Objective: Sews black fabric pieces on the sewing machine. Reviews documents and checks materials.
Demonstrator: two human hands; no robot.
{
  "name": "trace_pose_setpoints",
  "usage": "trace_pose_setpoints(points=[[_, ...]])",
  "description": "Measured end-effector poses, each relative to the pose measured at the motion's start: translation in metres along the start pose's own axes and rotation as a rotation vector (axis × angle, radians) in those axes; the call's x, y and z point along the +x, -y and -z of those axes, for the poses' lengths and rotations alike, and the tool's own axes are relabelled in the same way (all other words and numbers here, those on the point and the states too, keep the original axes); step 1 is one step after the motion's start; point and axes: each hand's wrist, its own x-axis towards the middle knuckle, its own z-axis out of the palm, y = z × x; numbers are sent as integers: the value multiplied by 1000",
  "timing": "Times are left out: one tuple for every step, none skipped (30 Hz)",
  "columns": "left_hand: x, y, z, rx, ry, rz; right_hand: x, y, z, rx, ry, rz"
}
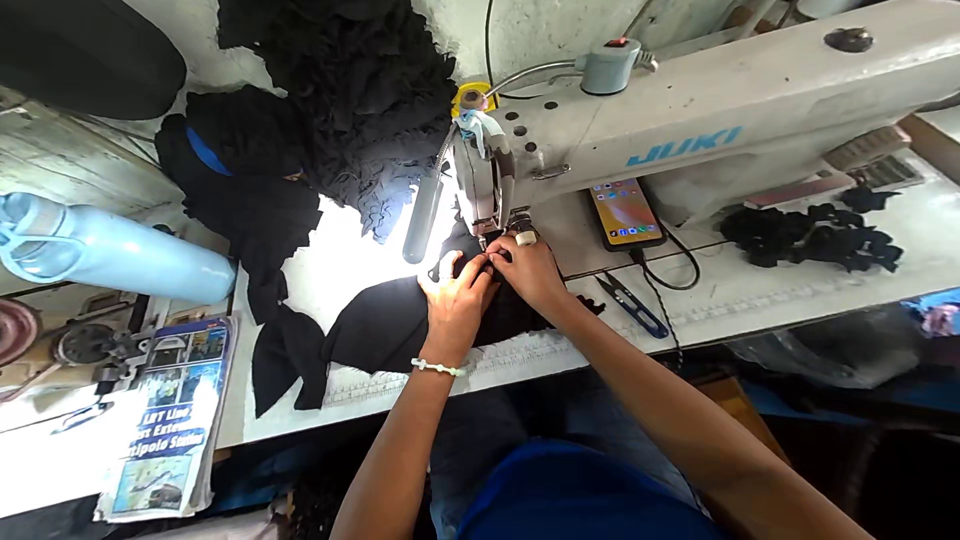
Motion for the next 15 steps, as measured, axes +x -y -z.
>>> trace_pose_setpoints(points=[[1,0,0,10,1,-6,1,1,2,16,11,-25],[1,1,0,23,6,-10,3,2,3,37,16,-41],[2,1,1,30,11,-14,4,3,4,59,24,-58],[3,1,1,28,17,-15,4,3,5,75,27,-71],[4,1,2,25,25,-15,4,3,5,82,31,-84],[5,1,2,23,32,-18,4,3,6,84,34,-97],[5,2,2,22,37,-20,4,4,7,86,39,-111],[5,3,2,19,39,-18,5,5,8,88,46,-126],[4,3,3,11,42,-11,6,6,9,89,57,-141],[4,5,3,2,45,-2,8,6,10,92,67,-155],[4,6,3,-5,47,4,9,6,10,95,72,-164],[5,8,2,-16,51,11,11,5,10,97,73,-171],[7,10,2,-32,61,16,13,5,10,95,65,-174],[9,13,2,-50,70,12,14,5,10,87,52,-165],[12,17,2,-63,79,2,15,5,9,77,38,-150]])
